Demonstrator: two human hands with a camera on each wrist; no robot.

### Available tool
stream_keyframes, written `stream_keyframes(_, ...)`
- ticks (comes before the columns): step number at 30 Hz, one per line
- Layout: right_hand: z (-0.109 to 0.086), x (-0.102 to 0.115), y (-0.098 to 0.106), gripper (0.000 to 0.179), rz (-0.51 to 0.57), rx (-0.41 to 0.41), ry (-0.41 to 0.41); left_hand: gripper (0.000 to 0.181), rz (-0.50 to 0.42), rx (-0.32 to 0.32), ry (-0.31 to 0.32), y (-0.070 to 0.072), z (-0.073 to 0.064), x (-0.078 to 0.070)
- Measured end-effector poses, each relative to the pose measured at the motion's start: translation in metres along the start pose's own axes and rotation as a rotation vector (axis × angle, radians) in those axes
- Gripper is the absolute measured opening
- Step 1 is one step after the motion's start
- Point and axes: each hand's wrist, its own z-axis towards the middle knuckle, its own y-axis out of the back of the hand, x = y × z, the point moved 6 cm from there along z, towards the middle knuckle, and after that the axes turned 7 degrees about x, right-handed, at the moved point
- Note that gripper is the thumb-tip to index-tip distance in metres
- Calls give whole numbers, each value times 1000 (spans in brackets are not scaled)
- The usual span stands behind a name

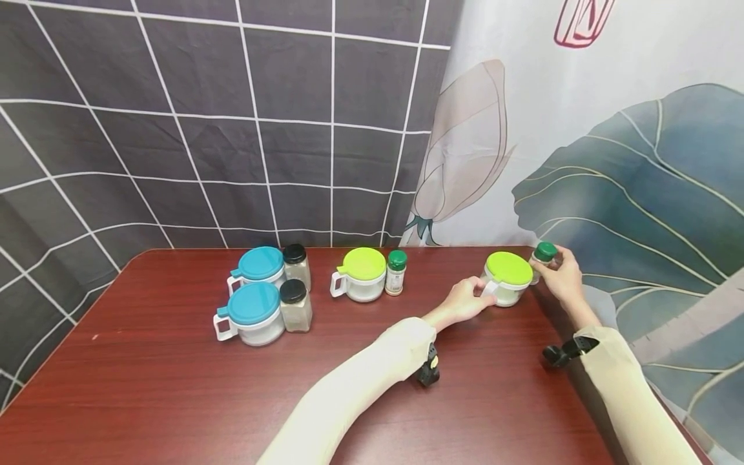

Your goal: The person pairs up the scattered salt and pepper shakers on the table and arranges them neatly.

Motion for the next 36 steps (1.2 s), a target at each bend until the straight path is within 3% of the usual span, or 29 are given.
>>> stream_keyframes(17, -8, -7, 1, 64, 70, 3, 7, 34, -74, -169, 71, 6, -10, 6)
stream_keyframes(22, -11, -7, 3, 63, 69, -12, 35, 29, -71, -249, 112, 10, -14, 9)
stream_keyframes(26, -13, -6, 5, 63, 59, -28, 51, 23, -126, -318, 136, 13, -16, 11)
stream_keyframes(31, -16, -6, 6, 64, 56, -43, 60, 21, -188, -353, 114, 16, -16, 9)
stream_keyframes(36, -18, -5, 6, 62, 42, -52, 87, 25, -146, -368, 87, 20, -14, 6)
